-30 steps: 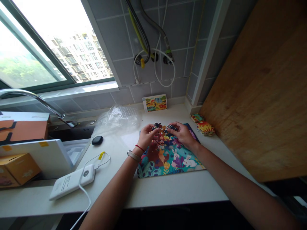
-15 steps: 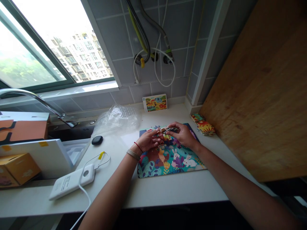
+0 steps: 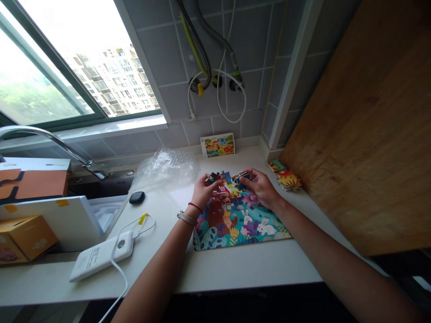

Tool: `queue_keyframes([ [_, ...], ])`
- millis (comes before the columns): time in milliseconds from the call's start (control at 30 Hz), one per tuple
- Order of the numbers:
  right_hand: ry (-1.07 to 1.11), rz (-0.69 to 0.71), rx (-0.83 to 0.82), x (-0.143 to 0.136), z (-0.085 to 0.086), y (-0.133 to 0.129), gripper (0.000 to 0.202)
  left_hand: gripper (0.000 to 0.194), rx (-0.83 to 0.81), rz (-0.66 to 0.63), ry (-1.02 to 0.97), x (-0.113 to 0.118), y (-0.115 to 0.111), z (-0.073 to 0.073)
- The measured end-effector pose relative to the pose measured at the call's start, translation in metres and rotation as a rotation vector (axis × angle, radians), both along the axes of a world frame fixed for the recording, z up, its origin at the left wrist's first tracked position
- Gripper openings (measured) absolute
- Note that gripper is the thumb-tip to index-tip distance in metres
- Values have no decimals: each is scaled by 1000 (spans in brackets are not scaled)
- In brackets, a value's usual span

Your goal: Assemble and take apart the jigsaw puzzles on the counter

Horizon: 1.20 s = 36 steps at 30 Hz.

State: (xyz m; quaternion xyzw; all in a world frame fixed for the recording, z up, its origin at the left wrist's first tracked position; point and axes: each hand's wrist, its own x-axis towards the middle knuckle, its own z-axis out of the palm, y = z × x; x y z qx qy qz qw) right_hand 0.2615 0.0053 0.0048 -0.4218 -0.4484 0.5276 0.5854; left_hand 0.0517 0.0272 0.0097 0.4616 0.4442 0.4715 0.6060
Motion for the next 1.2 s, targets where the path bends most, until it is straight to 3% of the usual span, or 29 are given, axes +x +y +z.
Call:
queue_keyframes([
  [233, 43, 7, -105, -8, -9, 0, 50, 54, 103, -88, 87, 14, -9, -5],
  [433, 115, -72, -134, -3, -5, 3, 51, 54, 110, -135, 39, 13, -8, -9],
  [567, 152, -71, -137, 0, -2, 3, 52, 54, 158, -118, 140, 13, -10, -9],
  [700, 73, -4, -61, -4, -2, 1, 48, 51, 210, -265, 250, 15, -16, -10],
  [800, -33, 37, 5, -7, -2, -1, 46, 41, 341, -330, 370, 15, -22, -11],
  [900, -74, 81, 26, -9, -1, -4, 45, 36, 491, -267, 472, 15, -26, -10],
  [1067, -57, 66, -11, -7, 0, -3, 47, 51, 499, -236, 548, 14, -28, -10],
  [1200, 44, -148, -55, 3, -3, 6, 50, 86, 609, -306, 661, 12, -27, -12],
])
